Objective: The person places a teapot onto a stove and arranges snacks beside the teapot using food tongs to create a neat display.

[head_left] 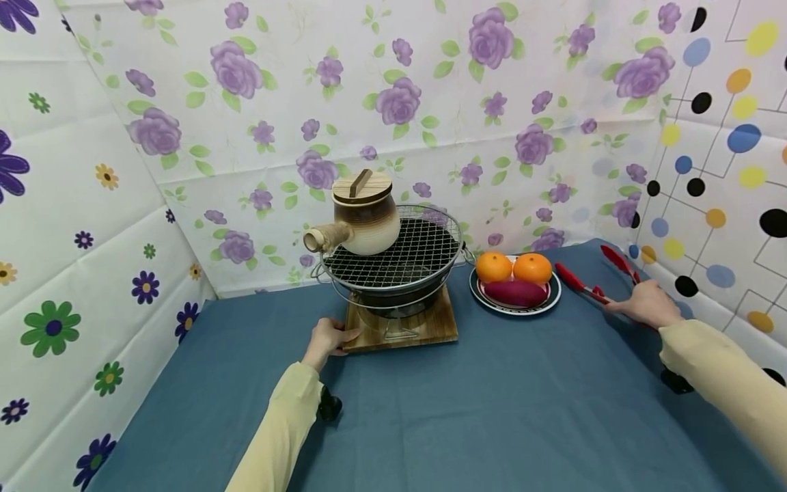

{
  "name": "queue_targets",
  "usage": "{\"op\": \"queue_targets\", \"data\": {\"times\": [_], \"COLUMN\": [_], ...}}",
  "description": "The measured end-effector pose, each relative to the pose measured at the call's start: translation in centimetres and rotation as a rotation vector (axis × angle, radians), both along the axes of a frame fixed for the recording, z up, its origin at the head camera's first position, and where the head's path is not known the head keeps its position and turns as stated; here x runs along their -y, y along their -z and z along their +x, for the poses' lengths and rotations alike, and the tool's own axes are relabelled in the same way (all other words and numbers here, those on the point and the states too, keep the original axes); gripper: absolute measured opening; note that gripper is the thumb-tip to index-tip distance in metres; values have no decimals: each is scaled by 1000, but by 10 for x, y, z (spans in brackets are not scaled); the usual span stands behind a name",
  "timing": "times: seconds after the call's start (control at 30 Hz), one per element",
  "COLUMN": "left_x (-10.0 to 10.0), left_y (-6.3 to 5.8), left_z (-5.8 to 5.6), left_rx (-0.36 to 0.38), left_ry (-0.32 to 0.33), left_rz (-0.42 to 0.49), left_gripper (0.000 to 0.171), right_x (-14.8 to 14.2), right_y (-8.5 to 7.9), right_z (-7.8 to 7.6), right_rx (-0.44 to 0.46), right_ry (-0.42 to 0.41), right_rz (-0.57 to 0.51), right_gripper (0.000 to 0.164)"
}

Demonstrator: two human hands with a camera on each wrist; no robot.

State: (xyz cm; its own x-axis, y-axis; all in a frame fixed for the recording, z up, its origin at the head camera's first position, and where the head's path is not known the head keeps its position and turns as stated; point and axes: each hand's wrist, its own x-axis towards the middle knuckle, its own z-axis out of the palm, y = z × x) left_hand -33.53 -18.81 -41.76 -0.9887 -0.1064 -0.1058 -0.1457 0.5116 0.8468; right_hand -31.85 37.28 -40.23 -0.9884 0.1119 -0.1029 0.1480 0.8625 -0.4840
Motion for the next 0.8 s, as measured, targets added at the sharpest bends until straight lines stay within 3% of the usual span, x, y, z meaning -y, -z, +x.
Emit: {"op": "queue_targets", "data": {"times": [0.33,0.8], "left_x": [-1,-2], "left_y": [-3,-2], "left_z": [-3,0], "left_rx": [-1,-2], "left_ry": [-3,-5], "left_rz": [10,4], "left_gripper": [33,30], "right_x": [-7,-7], "right_y": [-1,-19], "right_z": [-1,4], "right_rx": [-114,-120], "right_ry": [28,12], "right_rz": [5,35], "right_gripper": [58,69]}}
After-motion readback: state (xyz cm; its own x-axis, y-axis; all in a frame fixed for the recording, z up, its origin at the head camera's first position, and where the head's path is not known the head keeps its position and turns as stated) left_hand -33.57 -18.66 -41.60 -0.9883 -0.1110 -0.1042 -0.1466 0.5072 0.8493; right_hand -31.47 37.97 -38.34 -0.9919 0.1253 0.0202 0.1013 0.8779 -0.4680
